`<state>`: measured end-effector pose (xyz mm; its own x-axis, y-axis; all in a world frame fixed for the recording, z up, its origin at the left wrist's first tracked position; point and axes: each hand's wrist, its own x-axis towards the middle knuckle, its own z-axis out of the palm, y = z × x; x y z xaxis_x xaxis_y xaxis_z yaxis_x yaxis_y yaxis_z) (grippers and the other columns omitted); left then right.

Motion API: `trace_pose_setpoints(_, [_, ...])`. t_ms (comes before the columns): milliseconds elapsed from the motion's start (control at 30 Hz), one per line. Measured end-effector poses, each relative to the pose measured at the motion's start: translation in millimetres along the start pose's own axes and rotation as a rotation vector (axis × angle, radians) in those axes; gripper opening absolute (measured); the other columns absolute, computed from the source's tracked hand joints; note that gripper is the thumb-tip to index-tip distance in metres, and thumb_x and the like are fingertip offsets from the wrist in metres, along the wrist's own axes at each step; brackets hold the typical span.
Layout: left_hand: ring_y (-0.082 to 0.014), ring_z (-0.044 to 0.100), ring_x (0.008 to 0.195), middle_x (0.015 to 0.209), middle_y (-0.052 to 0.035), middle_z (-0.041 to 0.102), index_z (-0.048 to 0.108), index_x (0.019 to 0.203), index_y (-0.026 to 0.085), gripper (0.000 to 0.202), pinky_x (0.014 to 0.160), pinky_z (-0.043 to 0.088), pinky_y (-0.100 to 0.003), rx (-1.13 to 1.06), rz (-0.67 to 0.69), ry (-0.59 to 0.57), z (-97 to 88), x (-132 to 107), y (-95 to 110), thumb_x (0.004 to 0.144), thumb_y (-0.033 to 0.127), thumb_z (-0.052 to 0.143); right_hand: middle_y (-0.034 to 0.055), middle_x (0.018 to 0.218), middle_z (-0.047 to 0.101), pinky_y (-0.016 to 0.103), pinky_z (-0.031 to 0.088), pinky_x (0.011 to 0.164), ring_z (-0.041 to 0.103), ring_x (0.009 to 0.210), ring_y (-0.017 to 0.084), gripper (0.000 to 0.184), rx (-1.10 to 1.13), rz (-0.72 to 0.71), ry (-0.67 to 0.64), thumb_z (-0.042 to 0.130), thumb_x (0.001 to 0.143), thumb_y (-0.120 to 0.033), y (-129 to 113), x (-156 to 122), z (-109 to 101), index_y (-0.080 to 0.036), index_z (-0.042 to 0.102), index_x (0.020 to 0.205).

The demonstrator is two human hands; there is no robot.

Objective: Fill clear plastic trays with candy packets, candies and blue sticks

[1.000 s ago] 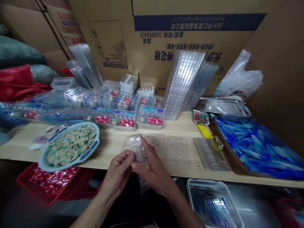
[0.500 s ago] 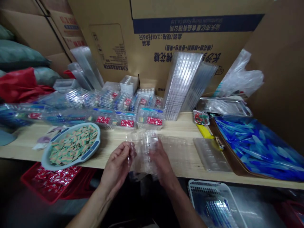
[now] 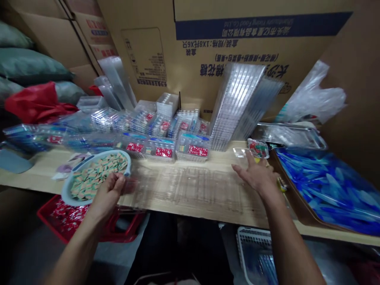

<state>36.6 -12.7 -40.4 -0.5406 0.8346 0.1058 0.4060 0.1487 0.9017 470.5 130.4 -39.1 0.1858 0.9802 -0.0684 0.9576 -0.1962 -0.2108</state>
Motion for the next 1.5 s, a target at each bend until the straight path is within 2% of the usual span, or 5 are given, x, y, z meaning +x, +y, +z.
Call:
trace_pose_setpoints(300, [-0.0258, 0.066, 0.08, 0.089, -0.0065, 0.069, 0.056, 0.113, 0.02, 0.04, 0.072, 0.053, -0.036, 0.255, 0.026, 0.031, 11.9, -6, -21, 0.09, 0.052, 0.05, 0.021, 0.144, 0.053, 0.065, 0.037, 0.102, 0.051, 0.128, 0.047, 0.085, -0.372, -0.493, -0.289, 0.062, 0.079, -0.035, -22, 61, 2, -0.025, 0.035, 0.159])
trace_pose_setpoints(600, [-0.0297, 0.072, 0.094, 0.107, -0.0138, 0.074, 0.058, 0.116, 0.017, 0.037, 0.085, 0.056, -0.041, 0.49, 0.127, -0.126, 10.0, -12, -33, 0.087, 0.038, 0.047, 0.015, 0.168, 0.018, 0.07, 0.026, 0.113, 0.02, 0.152, 0.043, 0.093, -0.288, -0.674, -0.292, 0.058, 0.073, -0.013, 5, 80, 26, -0.026, 0.029, 0.161])
trace_pose_setpoints(1000, [-0.033, 0.067, 0.111, 0.13, -0.0231, 0.061, 0.054, 0.133, 0.009, 0.042, 0.093, 0.053, -0.046, 0.917, 0.104, -0.195, 52.5, -1, -20, 0.101, 0.022, 0.031, 0.0173, 0.16, 0.038, 0.055, 0.039, 0.113, 0.036, 0.148, 0.032, 0.053, -0.068, -0.789, 0.044, 0.036, 0.103, -0.038, 40, -54, 77, -0.022, 0.045, 0.153])
trace_pose_setpoints(1233, [-0.0445, 0.027, 0.151, 0.164, -0.017, 0.032, 0.043, 0.154, 0.028, 0.06, 0.115, 0.028, -0.068, 0.957, 0.359, -0.3, 84.4, -49, -13, 0.099, 0.049, 0.05, 0.0221, 0.158, 0.037, 0.061, 0.041, 0.108, 0.033, 0.148, 0.037, 0.054, 0.023, -0.595, 0.121, 0.025, 0.105, -0.038, 6, -64, 94, -0.022, 0.043, 0.154])
trace_pose_setpoints(1500, [-0.0414, 0.032, 0.149, 0.165, -0.0131, 0.032, 0.04, 0.155, 0.033, 0.055, 0.118, 0.022, -0.07, 0.874, 0.566, -0.478, 78.9, -69, -35, 0.101, 0.041, 0.049, 0.0194, 0.16, 0.035, 0.07, 0.042, 0.101, 0.034, 0.145, 0.05, 0.059, -0.049, -0.567, 0.085, 0.027, 0.102, -0.056, -12, -79, 110, -0.032, 0.048, 0.152])
